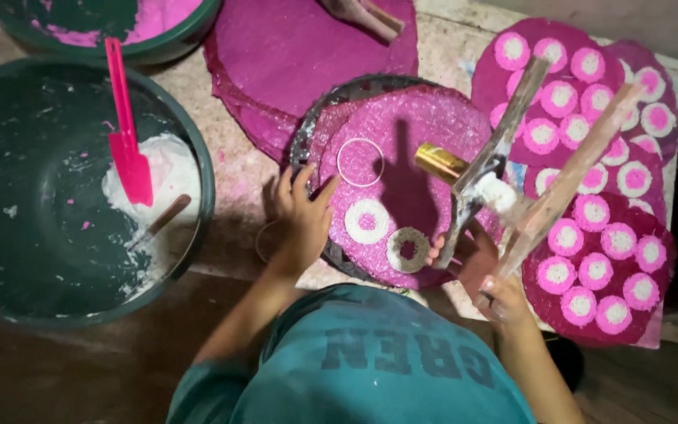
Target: The person uses a wooden mallet and a circular metal mold to press white powder into a pink glittery base, forming round two-toned decorations. The person repeatedly cleans the mold with a pink spatula between presses and arranges the finished pieces on a tray.
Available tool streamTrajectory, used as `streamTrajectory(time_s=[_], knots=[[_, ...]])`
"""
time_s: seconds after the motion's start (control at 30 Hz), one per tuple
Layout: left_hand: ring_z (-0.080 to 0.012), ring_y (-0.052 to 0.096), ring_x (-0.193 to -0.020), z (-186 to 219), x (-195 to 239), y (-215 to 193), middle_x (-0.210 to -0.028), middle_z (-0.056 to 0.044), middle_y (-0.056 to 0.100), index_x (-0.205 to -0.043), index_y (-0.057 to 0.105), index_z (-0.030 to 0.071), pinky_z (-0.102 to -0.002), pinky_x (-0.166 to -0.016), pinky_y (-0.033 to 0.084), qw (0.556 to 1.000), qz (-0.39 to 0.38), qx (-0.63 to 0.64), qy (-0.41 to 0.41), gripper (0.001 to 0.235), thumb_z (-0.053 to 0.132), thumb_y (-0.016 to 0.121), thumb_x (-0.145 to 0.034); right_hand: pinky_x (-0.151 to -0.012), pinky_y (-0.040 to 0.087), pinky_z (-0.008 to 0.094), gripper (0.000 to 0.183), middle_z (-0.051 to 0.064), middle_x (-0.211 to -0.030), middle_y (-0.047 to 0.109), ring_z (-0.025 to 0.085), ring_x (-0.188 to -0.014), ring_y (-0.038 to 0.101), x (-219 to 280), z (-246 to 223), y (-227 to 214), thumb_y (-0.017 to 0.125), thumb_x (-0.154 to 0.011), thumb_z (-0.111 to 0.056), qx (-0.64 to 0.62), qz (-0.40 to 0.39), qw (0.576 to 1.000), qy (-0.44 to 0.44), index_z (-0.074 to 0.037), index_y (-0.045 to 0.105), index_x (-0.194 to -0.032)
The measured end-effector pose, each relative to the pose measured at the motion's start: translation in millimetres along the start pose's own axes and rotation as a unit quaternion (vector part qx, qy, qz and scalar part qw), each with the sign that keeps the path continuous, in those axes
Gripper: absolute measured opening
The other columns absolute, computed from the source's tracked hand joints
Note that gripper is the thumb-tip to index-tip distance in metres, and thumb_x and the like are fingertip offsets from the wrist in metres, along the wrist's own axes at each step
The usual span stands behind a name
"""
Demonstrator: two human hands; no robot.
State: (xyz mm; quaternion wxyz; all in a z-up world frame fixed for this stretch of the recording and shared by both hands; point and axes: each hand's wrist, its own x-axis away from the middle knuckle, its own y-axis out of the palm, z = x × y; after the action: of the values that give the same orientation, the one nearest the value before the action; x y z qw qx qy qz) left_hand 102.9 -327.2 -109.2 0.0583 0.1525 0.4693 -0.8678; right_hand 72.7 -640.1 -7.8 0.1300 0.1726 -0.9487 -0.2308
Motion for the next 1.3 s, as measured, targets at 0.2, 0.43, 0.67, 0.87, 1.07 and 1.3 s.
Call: streamTrajectory(time_s=[0.2,0.43,0.67,0.87,1.07,1.3], knots=[[-0.0425,0.03,-0.145,-9,-49,10,-0.151,-0.013,0.043,-0.115,0.074,0.022,-0.071,-0.119,0.015,0.99,-0.09,-0.08,0.076,0.029,0.025,0.073,-0.086,-0.114,0.041,0.053,0.115,0.02,-0.136,0.053,0.035,-0.127,0.055,-1,6,2,0.086,-0.076,-0.047,0.008,0.009,1.0,0.001,-0.002,0.024,-0.162],[-0.0391,0.031,-0.145,-1,-26,-4,-0.148,-0.016,0.047,-0.119,0.071,0.018,-0.07,-0.117,0.016,0.99,-0.094,-0.022,0.099,0.032,0.027,0.074,-0.088,-0.113,0.041,0.05,0.112,0.02,-0.137,0.055,0.033,-0.128,0.055,-1,9,-10,0.084,-0.077,-0.05,0.075,0.003,0.997,0.015,0.002,0.028,-0.158],[-0.0421,0.037,-0.149,2,-100,-24,-0.163,-0.025,0.036,-0.162,0.034,0.004,-0.056,-0.127,0.025,0.465,-0.172,0.859,-0.129,0.078,0.046,0.064,-0.104,-0.109,0.053,0.048,0.114,0.024,-0.128,0.062,0.033,-0.121,0.064,-33,12,-23,0.048,-0.08,-0.086,0.037,-0.174,0.938,0.298,-0.006,0.024,-0.157],[-0.0249,0.054,-0.126,20,-132,-19,-0.125,-0.007,0.06,-0.145,0.054,0.012,-0.042,-0.119,0.037,0.363,-0.167,0.916,0.039,0.059,0.042,0.063,-0.095,-0.106,0.057,0.05,0.11,0.024,-0.124,0.064,0.037,-0.117,0.066,-60,-24,-44,0.031,-0.088,-0.086,0.179,-0.228,0.875,0.387,0.005,0.04,-0.149],[-0.0196,0.06,-0.103,3,-173,19,-0.099,-0.001,0.061,-0.114,0.059,0.012,-0.04,-0.109,0.043,0.316,-0.099,0.943,0.044,0.029,0.028,0.059,-0.089,-0.104,0.052,0.042,0.094,0.018,-0.131,0.064,0.028,-0.119,0.064,-114,-80,-75,0.027,-0.091,-0.076,0.392,-0.172,0.797,0.425,-0.001,0.052,-0.143],[-0.0199,0.061,-0.105,-22,-180,53,-0.101,0.0,0.061,-0.106,0.054,0.015,-0.045,-0.113,0.047,0.18,-0.033,0.983,0.01,0.018,0.031,0.052,-0.099,-0.095,0.053,0.035,0.083,0.012,-0.113,0.073,0.02,-0.104,0.067,-150,-69,-27,0.021,-0.096,-0.067,0.393,-0.128,0.809,0.419,-0.003,0.06,-0.133]])
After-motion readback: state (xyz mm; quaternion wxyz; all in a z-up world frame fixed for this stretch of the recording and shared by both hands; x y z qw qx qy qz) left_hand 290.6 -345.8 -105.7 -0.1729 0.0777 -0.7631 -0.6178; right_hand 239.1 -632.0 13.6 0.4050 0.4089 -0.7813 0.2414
